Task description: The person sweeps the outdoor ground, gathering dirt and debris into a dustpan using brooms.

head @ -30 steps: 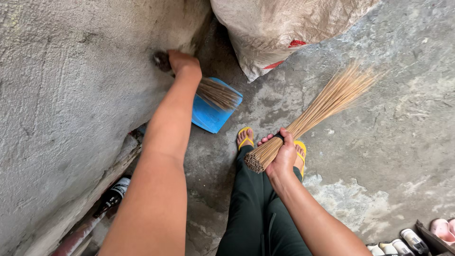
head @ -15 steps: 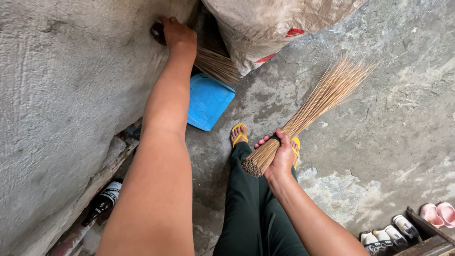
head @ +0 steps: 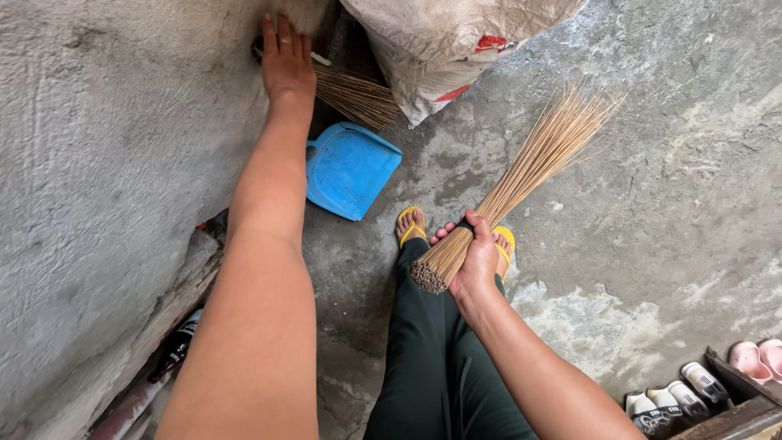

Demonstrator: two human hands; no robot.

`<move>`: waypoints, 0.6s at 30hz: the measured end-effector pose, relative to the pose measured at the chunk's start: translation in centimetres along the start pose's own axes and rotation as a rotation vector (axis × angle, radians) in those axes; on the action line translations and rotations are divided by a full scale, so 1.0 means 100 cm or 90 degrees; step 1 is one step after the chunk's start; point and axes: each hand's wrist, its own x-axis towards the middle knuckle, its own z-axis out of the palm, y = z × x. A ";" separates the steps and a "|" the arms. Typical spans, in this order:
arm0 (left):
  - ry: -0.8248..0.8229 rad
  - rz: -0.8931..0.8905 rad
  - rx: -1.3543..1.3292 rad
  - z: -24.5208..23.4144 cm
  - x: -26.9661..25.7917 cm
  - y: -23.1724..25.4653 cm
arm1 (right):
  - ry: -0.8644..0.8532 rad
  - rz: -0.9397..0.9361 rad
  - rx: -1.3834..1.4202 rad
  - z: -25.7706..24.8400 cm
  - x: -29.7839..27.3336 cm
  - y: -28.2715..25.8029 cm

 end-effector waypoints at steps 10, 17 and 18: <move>-0.341 -0.016 -0.037 -0.003 -0.111 0.072 | -0.034 0.043 -0.021 -0.004 -0.028 -0.003; -0.332 -0.236 -0.104 0.043 -0.166 0.067 | -0.081 0.066 -0.044 -0.060 -0.037 -0.032; -0.327 -0.237 -0.102 0.028 -0.171 0.073 | -0.088 0.080 -0.024 -0.068 -0.039 -0.039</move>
